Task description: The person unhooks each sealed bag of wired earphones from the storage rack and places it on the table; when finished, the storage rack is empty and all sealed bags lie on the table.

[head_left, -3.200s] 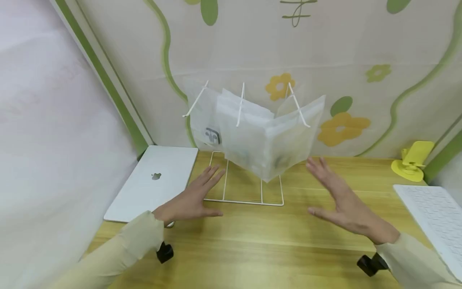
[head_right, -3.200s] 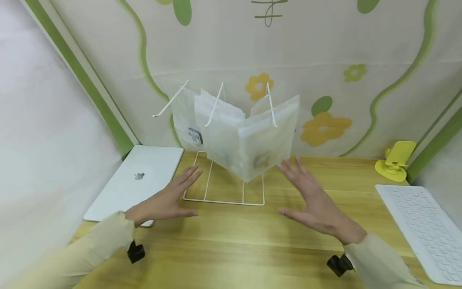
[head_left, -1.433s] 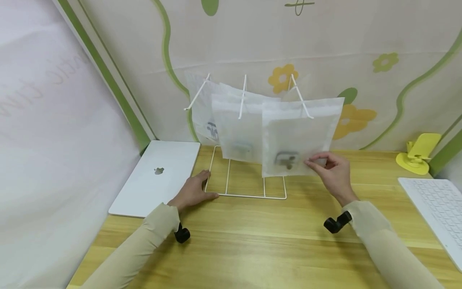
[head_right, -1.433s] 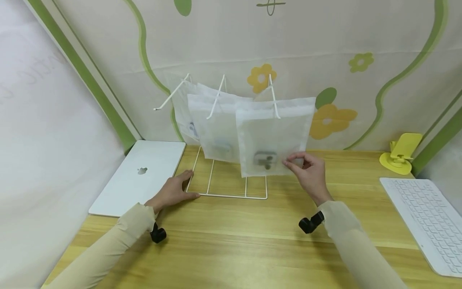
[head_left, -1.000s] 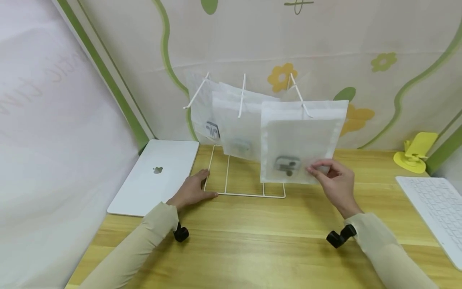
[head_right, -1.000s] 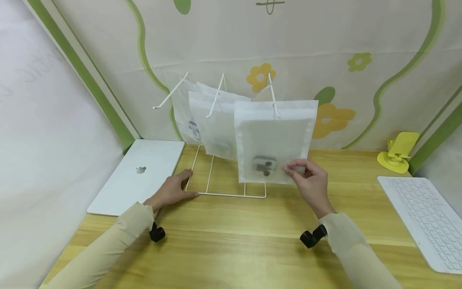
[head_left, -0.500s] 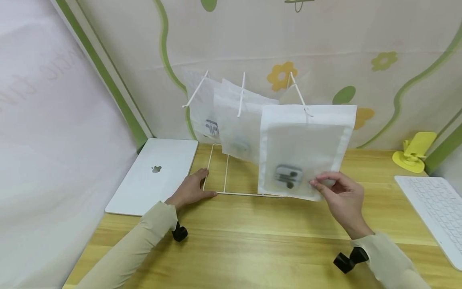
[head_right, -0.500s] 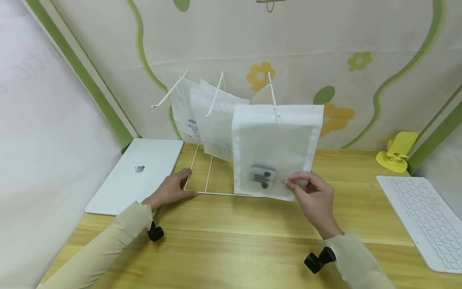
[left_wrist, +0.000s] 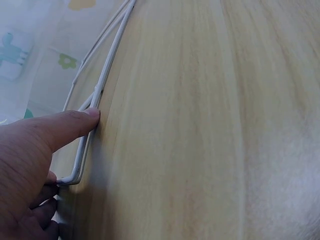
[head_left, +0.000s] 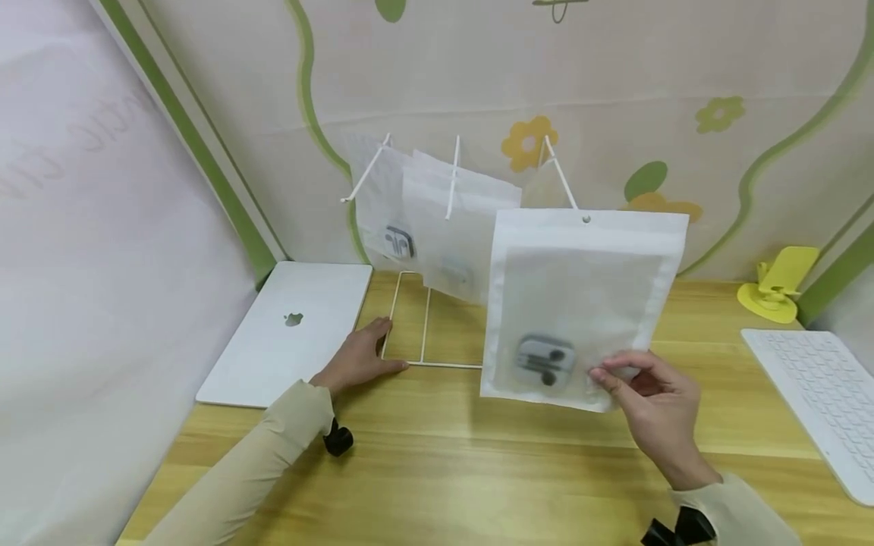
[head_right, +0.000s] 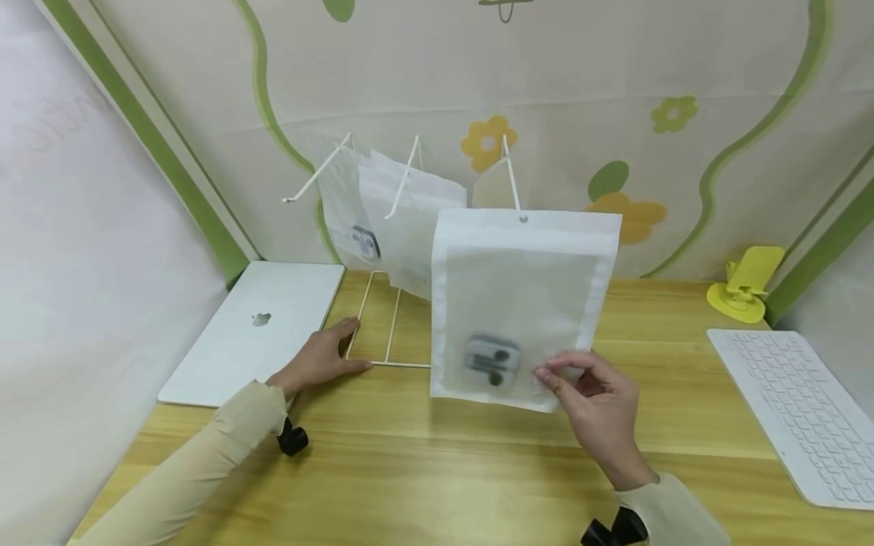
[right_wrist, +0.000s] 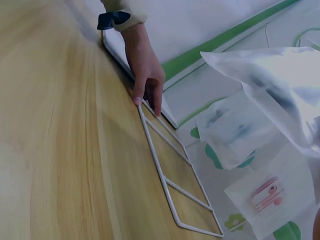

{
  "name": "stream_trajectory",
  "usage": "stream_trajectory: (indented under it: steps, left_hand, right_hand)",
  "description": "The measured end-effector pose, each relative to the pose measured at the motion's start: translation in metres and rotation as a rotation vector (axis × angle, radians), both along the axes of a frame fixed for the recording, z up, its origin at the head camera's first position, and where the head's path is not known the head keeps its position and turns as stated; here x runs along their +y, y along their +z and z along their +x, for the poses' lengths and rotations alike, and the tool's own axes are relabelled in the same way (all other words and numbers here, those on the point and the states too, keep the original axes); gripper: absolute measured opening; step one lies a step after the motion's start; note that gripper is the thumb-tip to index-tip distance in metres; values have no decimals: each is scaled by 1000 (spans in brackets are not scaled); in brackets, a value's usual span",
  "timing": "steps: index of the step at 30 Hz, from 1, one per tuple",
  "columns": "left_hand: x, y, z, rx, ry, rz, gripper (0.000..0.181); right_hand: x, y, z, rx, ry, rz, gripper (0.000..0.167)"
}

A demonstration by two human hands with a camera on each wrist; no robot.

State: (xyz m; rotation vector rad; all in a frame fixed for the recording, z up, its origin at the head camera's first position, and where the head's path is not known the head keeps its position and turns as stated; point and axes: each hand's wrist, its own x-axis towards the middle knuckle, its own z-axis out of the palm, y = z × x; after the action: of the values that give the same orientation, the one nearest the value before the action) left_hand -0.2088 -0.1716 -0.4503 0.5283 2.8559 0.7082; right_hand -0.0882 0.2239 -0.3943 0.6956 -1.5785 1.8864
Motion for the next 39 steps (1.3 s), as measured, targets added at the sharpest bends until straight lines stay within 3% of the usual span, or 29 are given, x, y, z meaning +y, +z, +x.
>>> stream_trajectory:
  steps: [5, 9, 16, 23, 29, 32, 39]
  left_hand:
    - [1, 1, 0, -12, 12, 16, 93]
    - [1, 2, 2, -18, 22, 13, 92]
    - [0, 3, 3, -15, 8, 9, 92]
    - [0, 3, 1, -8, 10, -8, 92]
    - [0, 1, -1, 6, 8, -1, 85]
    - [-1, 1, -1, 7, 10, 8, 79]
    - [-1, 4, 1, 5, -5, -2, 81]
  right_hand:
    - [-5, 7, 6, 21, 26, -46, 23]
    - [-17, 6, 18, -29, 19, -72, 26]
    - [-52, -18, 57, -151, -28, -15, 32]
    - [-88, -37, 90, -482, 17, 78, 24]
    - [-111, -44, 100, -733, -10, 49, 20]
    - [-121, -49, 103, -864, 37, 38, 21]
    - [-137, -64, 109, -941, 34, 113, 29]
